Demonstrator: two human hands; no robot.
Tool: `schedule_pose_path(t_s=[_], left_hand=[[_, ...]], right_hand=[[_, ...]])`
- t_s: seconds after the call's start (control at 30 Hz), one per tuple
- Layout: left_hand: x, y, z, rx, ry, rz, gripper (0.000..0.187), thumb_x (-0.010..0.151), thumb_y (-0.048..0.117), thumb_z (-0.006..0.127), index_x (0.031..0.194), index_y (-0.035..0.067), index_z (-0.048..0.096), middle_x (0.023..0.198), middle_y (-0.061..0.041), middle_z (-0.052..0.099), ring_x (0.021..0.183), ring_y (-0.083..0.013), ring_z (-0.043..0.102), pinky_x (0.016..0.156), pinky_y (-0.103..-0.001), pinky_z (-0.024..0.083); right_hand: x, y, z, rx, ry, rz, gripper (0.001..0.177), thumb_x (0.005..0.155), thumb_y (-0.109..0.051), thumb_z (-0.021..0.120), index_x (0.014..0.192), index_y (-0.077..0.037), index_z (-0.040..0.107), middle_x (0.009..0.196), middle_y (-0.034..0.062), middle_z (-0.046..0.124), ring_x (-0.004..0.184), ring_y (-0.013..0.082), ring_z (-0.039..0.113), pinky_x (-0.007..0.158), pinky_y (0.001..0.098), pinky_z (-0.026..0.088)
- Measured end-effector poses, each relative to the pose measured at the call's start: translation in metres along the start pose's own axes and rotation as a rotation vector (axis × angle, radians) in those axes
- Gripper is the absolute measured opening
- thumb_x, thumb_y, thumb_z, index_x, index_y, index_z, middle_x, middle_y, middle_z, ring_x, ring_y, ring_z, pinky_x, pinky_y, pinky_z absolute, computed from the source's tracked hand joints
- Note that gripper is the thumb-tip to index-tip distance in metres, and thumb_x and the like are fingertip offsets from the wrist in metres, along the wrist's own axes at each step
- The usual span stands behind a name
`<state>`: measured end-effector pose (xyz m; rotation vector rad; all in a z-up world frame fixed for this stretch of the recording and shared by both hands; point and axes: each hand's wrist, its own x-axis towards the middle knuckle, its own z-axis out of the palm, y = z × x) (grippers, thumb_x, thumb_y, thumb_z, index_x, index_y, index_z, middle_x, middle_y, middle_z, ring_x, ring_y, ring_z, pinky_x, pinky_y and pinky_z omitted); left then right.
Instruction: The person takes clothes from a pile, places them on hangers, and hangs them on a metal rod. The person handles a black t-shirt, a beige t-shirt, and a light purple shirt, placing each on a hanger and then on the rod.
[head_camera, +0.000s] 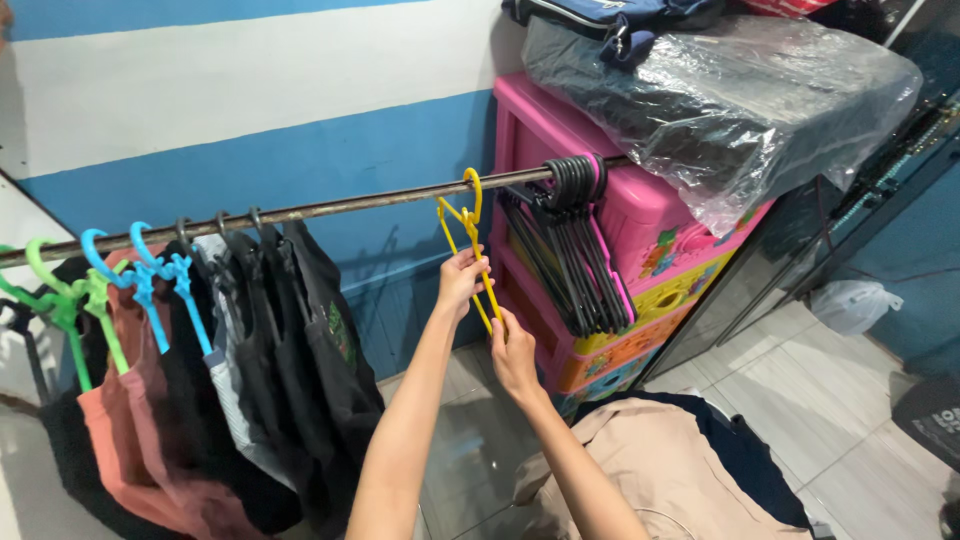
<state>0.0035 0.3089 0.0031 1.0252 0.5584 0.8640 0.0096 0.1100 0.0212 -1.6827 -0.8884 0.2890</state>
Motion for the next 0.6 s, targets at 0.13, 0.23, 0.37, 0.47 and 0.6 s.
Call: schedule_pose_path(t_s=[0.13, 0.23, 0.37, 0.47, 0.6], left_hand=[[-0.010, 0.008, -0.010, -0.001, -0.011, 0.016, 0.038, 0.092, 0.004, 0.069, 0.130, 0.002, 0.063, 0.096, -0.003, 0.067, 0.083, -0.0120, 0.067, 0.071, -0.035, 0.063], [-0.018, 0.015, -0.012, -0.004, -0.013, 0.023, 0.037, 0.092, 0.004, 0.068, 0.129, 0.003, 0.063, 0.096, -0.002, 0.067, 0.084, -0.0114, 0.067, 0.072, -0.035, 0.063], [-0.025, 0.023, -0.009, -0.019, -0.008, 0.023, 0.035, 0.093, 0.004, 0.068, 0.128, 0.003, 0.063, 0.095, -0.002, 0.066, 0.084, -0.0116, 0.066, 0.073, -0.036, 0.063], [-0.025, 0.032, -0.002, -0.040, -0.029, 0.035, 0.035, 0.093, 0.003, 0.068, 0.128, 0.003, 0.064, 0.095, -0.003, 0.067, 0.084, -0.0121, 0.067, 0.073, -0.036, 0.064], [-0.035, 0.040, 0.012, -0.067, -0.051, 0.046, 0.034, 0.094, 0.003, 0.068, 0.128, 0.002, 0.063, 0.096, -0.003, 0.067, 0.085, -0.0125, 0.067, 0.074, -0.036, 0.063]], right_hand=[[-0.007, -0.002, 0.008, 0.009, 0.062, -0.224, 0.026, 0.101, -0.015, 0.058, 0.122, 0.000, 0.065, 0.086, 0.0243, 0.071, 0.079, 0.0351, 0.075, 0.069, 0.0405, 0.055], [-0.011, -0.005, 0.009, 0.009, 0.069, -0.231, 0.026, 0.101, -0.015, 0.059, 0.122, 0.000, 0.065, 0.087, 0.0250, 0.071, 0.080, 0.0359, 0.075, 0.069, 0.0407, 0.055], [-0.012, -0.015, 0.003, 0.001, 0.062, -0.261, 0.026, 0.101, -0.014, 0.060, 0.122, -0.001, 0.066, 0.085, 0.0246, 0.071, 0.078, 0.0355, 0.075, 0.068, 0.0409, 0.055], [-0.010, -0.027, -0.004, -0.012, 0.021, -0.156, 0.027, 0.100, -0.014, 0.059, 0.123, -0.003, 0.067, 0.076, 0.0235, 0.069, 0.069, 0.0342, 0.073, 0.064, 0.0406, 0.054], [-0.014, -0.039, -0.016, -0.017, 0.072, -0.239, 0.026, 0.100, -0.013, 0.060, 0.123, -0.002, 0.067, 0.075, 0.0210, 0.069, 0.067, 0.0296, 0.074, 0.060, 0.0382, 0.054]])
